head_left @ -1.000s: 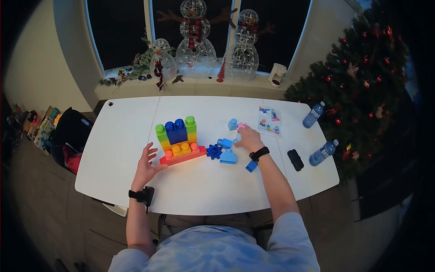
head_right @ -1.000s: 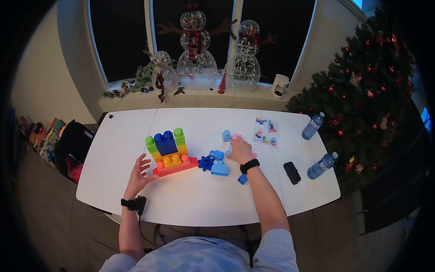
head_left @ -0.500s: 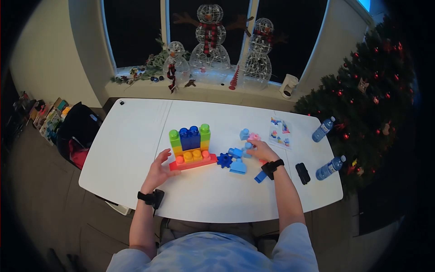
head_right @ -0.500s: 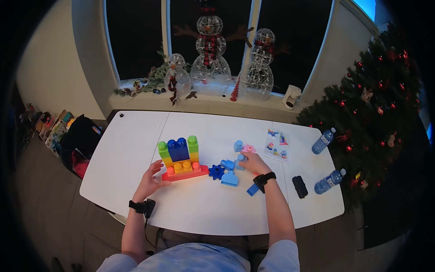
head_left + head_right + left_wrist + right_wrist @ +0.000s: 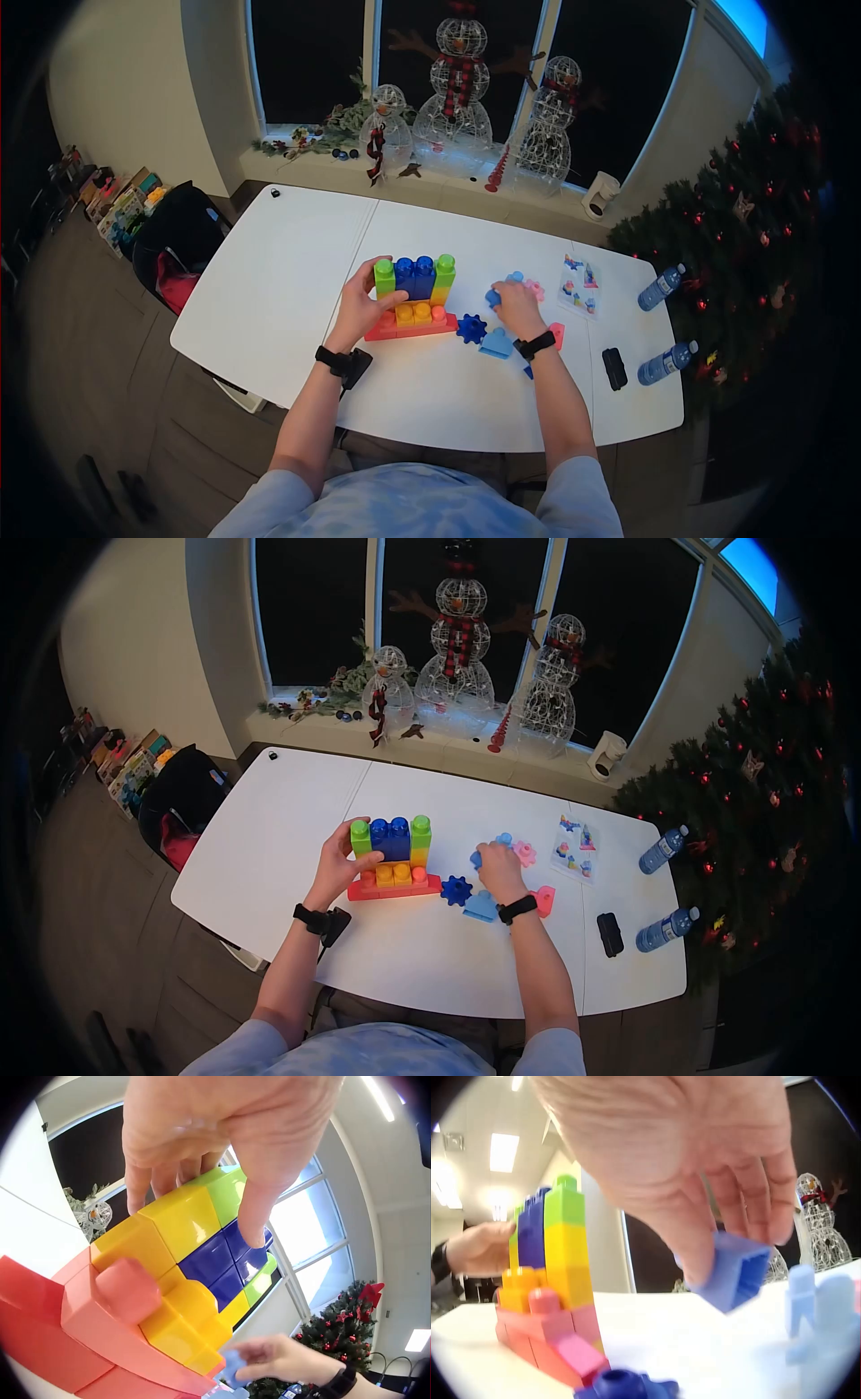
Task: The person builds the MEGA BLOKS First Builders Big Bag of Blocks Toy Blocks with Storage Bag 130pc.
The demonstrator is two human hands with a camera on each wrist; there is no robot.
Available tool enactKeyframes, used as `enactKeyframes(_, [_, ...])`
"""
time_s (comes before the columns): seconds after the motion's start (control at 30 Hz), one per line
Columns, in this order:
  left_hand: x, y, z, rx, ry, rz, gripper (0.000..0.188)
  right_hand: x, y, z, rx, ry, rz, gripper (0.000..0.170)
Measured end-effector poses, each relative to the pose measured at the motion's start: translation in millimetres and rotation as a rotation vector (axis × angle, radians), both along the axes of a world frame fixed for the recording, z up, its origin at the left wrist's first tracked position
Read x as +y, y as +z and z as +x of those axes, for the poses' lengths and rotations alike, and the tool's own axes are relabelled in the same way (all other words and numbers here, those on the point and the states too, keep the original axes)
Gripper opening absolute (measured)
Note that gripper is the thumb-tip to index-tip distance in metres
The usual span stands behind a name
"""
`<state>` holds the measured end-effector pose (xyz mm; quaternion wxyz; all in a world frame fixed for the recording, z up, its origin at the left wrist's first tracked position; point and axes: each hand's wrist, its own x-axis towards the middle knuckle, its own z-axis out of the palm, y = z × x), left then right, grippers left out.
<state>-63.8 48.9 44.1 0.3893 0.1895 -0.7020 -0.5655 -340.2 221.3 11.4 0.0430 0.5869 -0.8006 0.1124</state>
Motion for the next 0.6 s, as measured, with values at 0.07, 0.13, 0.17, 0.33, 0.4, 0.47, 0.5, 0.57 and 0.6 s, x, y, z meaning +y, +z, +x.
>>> enactKeyframes(0.07, [1,7,-2,-0.029,-0.014,0.003,0.062,-5,60,18,-0.241,-0.076,-0.428,0.040])
enactKeyframes(0.13, [-1,8,-5,-0.007,0.003,-0.016,0.056,-17,105,36,-0.654,0.005,-0.591,0.045])
enactKeyframes(0.17, [-3,7,-7,-0.029,0.006,0.015,0.053,-26,115,45,-0.801,0.126,-0.610,0.046])
enactKeyframes(0.33, [-6,4,-12,-0.027,-0.010,0.040,0.045,-68,132,92,-0.874,0.441,-0.514,0.045])
enactKeyframes(0.4, [-9,3,-9,-0.056,-0.021,0.024,0.043,-76,128,97,-0.829,0.477,-0.460,0.044])
enactKeyframes(0.47, [-8,4,-8,-0.064,-0.004,-0.001,0.042,-83,119,102,-0.908,0.451,-0.442,0.042])
enactKeyframes(0.5, [-8,4,-8,-0.071,-0.001,-0.024,0.042,-84,114,103,-0.885,0.448,-0.459,0.043])
enactKeyframes(0.57, [-6,8,-7,-0.062,0.003,-0.003,0.042,-83,115,107,-0.866,0.423,-0.421,0.047])
enactKeyframes(0.6, [-4,9,-6,-0.055,-0.009,0.021,0.042,-82,115,109,-0.844,0.382,-0.389,0.050])
